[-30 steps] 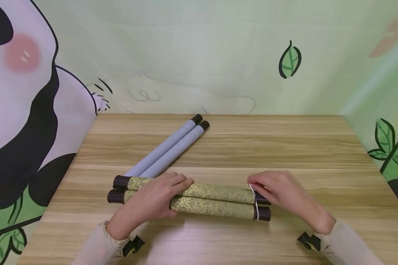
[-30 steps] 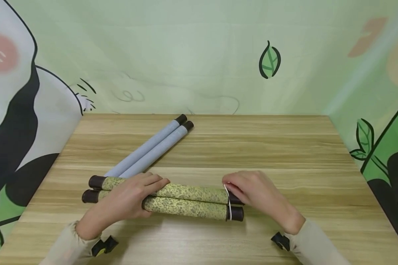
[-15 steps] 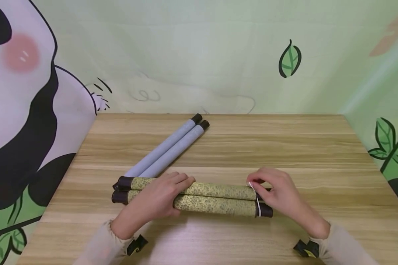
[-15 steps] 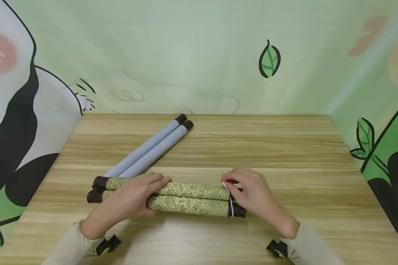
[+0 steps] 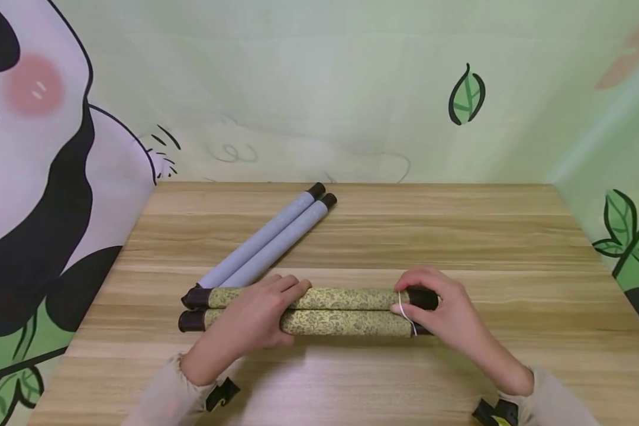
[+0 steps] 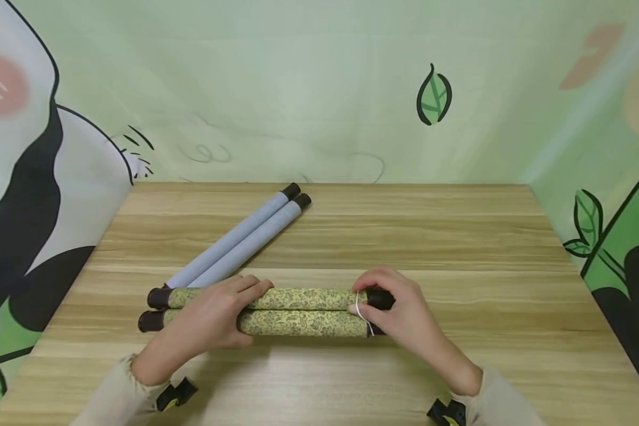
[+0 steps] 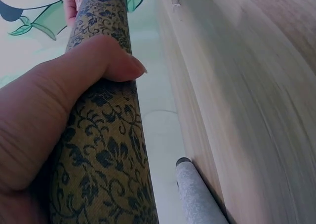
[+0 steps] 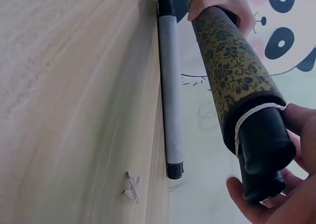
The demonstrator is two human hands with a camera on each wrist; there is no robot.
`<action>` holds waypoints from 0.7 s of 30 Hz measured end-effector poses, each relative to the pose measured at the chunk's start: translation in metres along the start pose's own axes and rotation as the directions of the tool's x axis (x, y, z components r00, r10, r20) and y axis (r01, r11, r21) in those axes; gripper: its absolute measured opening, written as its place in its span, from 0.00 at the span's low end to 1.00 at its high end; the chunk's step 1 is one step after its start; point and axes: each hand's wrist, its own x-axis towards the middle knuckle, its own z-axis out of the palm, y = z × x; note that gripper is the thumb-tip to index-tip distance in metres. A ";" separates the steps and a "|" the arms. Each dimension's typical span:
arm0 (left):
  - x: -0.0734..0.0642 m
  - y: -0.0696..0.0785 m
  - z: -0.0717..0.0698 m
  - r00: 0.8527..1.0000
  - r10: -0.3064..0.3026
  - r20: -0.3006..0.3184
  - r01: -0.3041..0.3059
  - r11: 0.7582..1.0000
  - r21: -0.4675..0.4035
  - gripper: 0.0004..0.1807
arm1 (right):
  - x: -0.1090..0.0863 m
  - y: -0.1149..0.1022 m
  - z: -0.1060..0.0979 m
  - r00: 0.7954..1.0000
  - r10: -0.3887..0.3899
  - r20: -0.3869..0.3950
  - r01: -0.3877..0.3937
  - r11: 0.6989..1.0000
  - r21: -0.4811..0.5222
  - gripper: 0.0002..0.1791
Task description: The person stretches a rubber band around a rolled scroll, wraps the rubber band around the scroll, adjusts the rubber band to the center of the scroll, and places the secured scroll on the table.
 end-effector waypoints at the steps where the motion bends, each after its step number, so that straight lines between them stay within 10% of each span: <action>1: 0.000 0.000 0.000 1.000 -0.006 0.000 0.006 1.000 -0.003 0.51 | -0.001 0.000 0.000 1.000 -0.009 0.007 0.009 1.000 -0.011 0.17; 10: 0.002 0.001 -0.001 0.998 -0.035 -0.058 0.036 0.999 0.017 0.51 | -0.005 -0.002 0.000 0.991 -0.116 0.070 0.123 0.987 -0.099 0.24; 21: 0.003 0.000 -0.001 0.993 -0.062 -0.098 0.065 0.997 0.027 0.51 | -0.005 -0.003 -0.006 0.973 -0.146 0.181 0.185 0.957 -0.224 0.56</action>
